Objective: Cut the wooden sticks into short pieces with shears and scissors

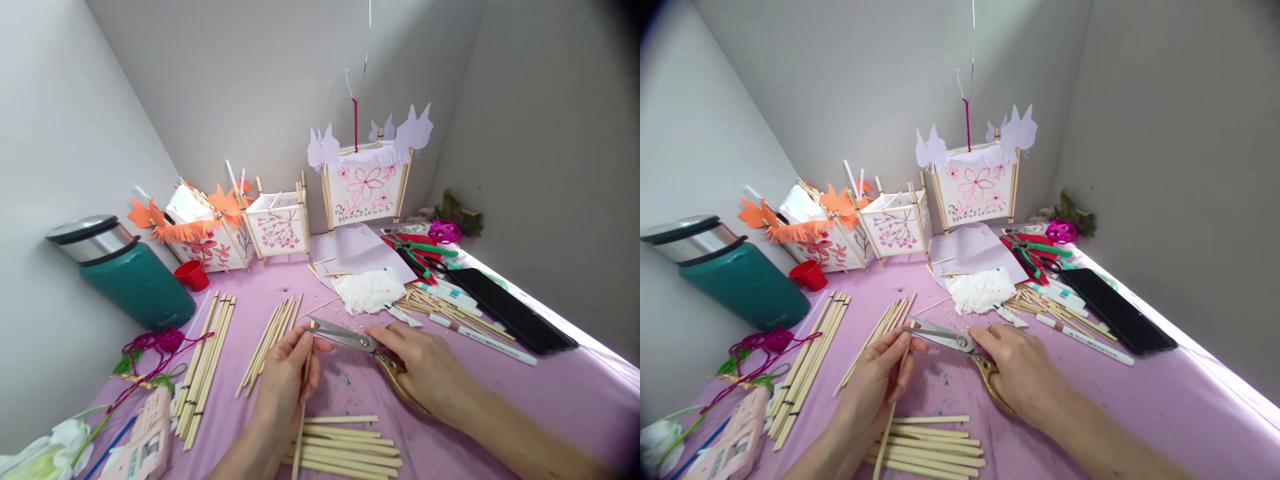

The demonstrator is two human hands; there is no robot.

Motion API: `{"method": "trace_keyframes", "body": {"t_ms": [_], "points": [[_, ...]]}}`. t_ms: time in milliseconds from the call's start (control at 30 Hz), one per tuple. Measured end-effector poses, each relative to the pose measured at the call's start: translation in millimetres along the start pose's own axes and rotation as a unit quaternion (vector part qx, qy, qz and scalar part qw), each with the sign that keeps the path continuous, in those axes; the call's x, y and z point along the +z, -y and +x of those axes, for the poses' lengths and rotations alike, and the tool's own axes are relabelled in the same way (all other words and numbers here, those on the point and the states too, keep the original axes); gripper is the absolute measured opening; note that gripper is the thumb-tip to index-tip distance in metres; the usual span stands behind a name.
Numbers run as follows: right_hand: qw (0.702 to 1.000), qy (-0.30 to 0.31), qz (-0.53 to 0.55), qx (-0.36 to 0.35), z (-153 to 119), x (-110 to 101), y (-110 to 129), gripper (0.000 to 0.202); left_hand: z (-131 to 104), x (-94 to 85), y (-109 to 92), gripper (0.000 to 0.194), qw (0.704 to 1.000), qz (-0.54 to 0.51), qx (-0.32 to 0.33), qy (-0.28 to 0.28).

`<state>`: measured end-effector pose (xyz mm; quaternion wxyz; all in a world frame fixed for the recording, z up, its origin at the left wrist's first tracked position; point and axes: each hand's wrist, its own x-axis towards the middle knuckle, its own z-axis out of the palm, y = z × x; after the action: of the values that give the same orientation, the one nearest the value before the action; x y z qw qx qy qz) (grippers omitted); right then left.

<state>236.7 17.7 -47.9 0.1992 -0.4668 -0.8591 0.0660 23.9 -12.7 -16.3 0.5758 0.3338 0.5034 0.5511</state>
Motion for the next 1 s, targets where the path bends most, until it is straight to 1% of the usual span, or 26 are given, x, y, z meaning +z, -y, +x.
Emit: {"method": "trace_keyframes", "body": {"t_ms": [100,233,367,500,567,600,667,700,767,833,1000], "points": [[1.0,0.0,-0.007,-0.002,-1,-1,2,0.047,0,-1.4,1,0.032,1.0,0.021,0.002,0.005],[1.0,-0.005,-0.016,-0.004,-2,-3,6,0.043,0,-4.5,3,0.045,0.998,0.064,-0.013,-0.016],[0.999,-0.021,-0.028,-0.008,-2,-2,7,0.036,-1,-5.7,4,0.047,0.996,0.079,-0.011,-0.028],[0.999,-0.04,-0.023,-0.002,-1,1,4,0.029,-1,-4.2,4,0.045,0.997,0.069,-0.002,-0.02],[0.999,-0.043,-0.021,0.009,0,1,2,0.027,1,-4.0,2,0.038,1.0,0.025,-0.002,-0.005],[0.999,-0.045,-0.019,0.016,1,1,1,0.026,2,-4.2,1,0.032,1.0,-0.011,-0.007,0.001],[0.998,-0.053,0.004,0.036,3,-1,-1,0.026,5,-5.7,-1,0.015,0.995,-0.096,-0.027,-0.001],[0.997,-0.059,0.025,0.046,4,-2,-2,0.026,7,-6.9,-3,0.012,0.99,-0.135,-0.037,-0.01],[0.993,-0.071,0.073,0.06,6,-4,-3,0.025,11,-9.6,-6,0.018,0.979,-0.198,-0.049,-0.031],[0.99,-0.078,0.106,0.054,6,-5,-4,0.024,15,-12.3,-9,0.02,0.966,-0.25,-0.047,-0.045],[0.99,-0.082,0.114,0.014,6,-8,-2,0.024,20,-16.8,-17,0.022,0.933,-0.353,-0.03,-0.066]]}}
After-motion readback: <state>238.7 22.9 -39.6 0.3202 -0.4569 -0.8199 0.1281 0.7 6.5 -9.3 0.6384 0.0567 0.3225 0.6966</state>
